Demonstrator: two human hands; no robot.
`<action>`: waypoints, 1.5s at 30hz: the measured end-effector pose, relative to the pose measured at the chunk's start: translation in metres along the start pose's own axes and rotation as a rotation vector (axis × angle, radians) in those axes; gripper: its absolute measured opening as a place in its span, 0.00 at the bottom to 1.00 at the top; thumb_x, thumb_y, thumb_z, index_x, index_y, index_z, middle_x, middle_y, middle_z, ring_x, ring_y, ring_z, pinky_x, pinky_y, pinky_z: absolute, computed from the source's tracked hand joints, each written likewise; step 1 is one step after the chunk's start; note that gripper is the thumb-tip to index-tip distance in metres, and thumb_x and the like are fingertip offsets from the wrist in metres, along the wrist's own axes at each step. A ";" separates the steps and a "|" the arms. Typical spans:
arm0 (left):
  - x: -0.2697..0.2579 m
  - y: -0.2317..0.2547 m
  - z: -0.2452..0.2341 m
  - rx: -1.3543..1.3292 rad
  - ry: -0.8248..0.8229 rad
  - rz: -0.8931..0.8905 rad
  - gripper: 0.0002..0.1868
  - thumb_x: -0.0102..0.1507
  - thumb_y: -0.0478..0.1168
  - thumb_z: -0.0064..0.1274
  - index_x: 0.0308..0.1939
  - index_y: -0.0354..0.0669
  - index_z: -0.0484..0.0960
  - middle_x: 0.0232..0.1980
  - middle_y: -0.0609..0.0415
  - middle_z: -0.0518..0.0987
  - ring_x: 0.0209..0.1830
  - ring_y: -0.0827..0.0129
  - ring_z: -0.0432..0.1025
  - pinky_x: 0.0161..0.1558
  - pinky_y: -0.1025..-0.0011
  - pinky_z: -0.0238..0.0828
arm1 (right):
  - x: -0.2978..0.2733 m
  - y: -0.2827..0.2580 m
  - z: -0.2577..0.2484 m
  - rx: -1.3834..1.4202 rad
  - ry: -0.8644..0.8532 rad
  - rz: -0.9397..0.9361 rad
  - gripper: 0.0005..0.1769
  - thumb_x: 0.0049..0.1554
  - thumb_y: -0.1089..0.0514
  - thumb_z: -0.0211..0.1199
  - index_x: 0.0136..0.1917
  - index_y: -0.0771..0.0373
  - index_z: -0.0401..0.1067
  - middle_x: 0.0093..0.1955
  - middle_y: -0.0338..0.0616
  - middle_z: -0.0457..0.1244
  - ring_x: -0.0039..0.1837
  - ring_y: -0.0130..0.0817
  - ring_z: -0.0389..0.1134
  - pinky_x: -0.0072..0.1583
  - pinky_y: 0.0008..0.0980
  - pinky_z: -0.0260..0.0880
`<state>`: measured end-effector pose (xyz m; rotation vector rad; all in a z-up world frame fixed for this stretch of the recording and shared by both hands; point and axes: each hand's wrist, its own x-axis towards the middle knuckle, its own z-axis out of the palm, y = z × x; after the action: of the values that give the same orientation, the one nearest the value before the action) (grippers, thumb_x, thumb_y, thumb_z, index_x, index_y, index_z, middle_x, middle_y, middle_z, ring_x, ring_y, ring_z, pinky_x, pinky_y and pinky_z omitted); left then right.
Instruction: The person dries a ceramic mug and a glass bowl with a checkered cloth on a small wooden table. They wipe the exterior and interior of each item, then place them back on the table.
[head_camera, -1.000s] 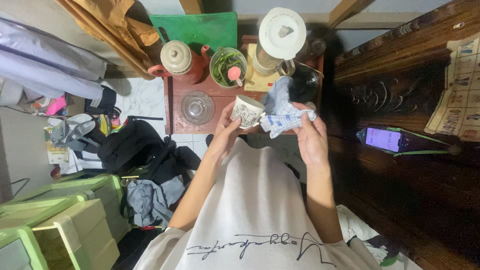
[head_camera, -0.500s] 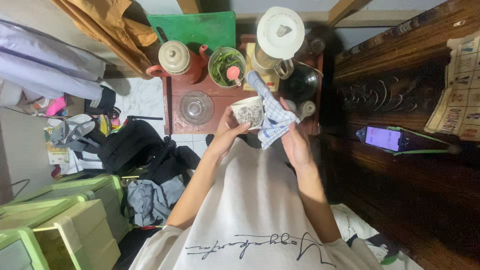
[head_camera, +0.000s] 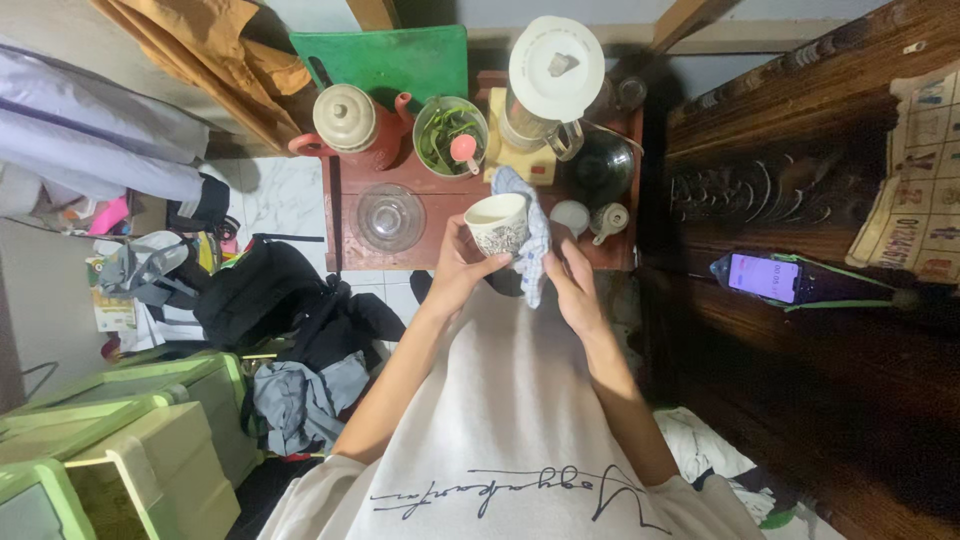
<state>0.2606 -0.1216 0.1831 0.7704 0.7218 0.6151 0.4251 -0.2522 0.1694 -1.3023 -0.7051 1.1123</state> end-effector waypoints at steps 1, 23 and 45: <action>0.000 0.002 0.000 0.004 -0.023 0.000 0.35 0.55 0.27 0.65 0.61 0.43 0.63 0.63 0.52 0.72 0.66 0.67 0.68 0.65 0.62 0.69 | 0.002 0.005 -0.001 -0.082 0.071 0.013 0.26 0.70 0.54 0.53 0.75 0.72 0.61 0.72 0.49 0.60 0.71 0.33 0.59 0.73 0.33 0.58; 0.002 0.012 0.005 0.177 -0.117 0.088 0.45 0.56 0.29 0.68 0.72 0.43 0.59 0.71 0.51 0.68 0.73 0.63 0.63 0.73 0.61 0.62 | 0.013 -0.027 0.030 -0.359 0.281 -0.212 0.20 0.63 0.63 0.61 0.66 0.74 0.68 0.63 0.48 0.64 0.65 0.32 0.64 0.68 0.32 0.64; -0.006 0.027 -0.005 0.310 -0.240 -0.005 0.29 0.73 0.47 0.43 0.76 0.44 0.57 0.67 0.51 0.70 0.64 0.69 0.67 0.60 0.69 0.69 | 0.024 -0.037 0.027 -0.534 0.296 -0.166 0.10 0.63 0.66 0.53 0.57 0.71 0.70 0.49 0.52 0.67 0.52 0.41 0.70 0.57 0.37 0.69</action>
<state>0.2473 -0.1086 0.2042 1.1084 0.6038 0.4004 0.4177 -0.2161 0.2060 -1.7765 -0.9008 0.5924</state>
